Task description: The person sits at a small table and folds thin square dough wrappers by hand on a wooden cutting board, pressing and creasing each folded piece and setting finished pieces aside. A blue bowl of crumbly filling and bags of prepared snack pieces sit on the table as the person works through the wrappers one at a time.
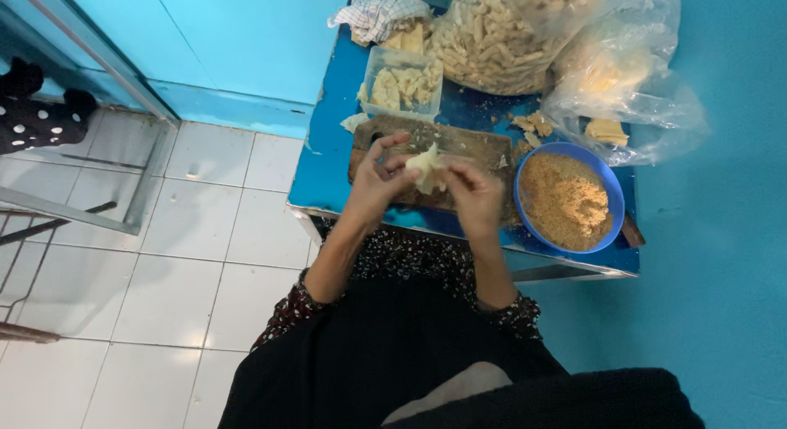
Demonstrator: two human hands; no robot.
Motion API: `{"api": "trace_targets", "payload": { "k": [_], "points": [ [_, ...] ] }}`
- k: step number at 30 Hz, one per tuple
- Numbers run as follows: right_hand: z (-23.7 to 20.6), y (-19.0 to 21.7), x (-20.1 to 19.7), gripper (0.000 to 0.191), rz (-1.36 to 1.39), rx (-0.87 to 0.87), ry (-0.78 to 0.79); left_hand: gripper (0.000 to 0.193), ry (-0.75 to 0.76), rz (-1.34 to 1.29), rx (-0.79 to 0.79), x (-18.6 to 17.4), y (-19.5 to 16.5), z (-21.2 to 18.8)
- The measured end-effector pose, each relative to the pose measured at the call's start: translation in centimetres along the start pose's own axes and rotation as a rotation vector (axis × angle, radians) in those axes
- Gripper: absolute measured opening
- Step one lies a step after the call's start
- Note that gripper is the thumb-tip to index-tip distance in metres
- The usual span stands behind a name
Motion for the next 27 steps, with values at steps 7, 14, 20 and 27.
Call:
{"api": "trace_targets", "payload": {
  "k": [7, 14, 20, 27],
  "points": [
    [-1.3, -3.8, -0.5, 0.015, 0.319, 0.302, -0.107, 0.062, -0.179, 0.173, 0.189, 1.1, 1.3, -1.5],
    [1.8, -3.9, -2.0, 0.015, 0.472, 0.254, -0.239, 0.053, -0.212, -0.17, 0.102, -3.9, 0.5, -2.4],
    [0.6, 0.1, 2.6, 0.023, -0.618, -0.37, 0.22, 0.05, -0.281, -0.252, 0.052, -6.5, -1.8, -5.0],
    [1.4, 1.5, 3.6, 0.027, -0.613, -0.345, 0.368, 0.046, -0.388, -0.045, 0.166, -9.6, -2.4, -6.2]
  ]
}}
Point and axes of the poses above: each hand's wrist, its own z-axis towards the middle knuckle, its own x-axis out of the palm, y = z × x, the point moved 1 cm from there along z, towards the middle knuckle, and after that the axes turned 13 degrees about -x, right-handed, at the moved point
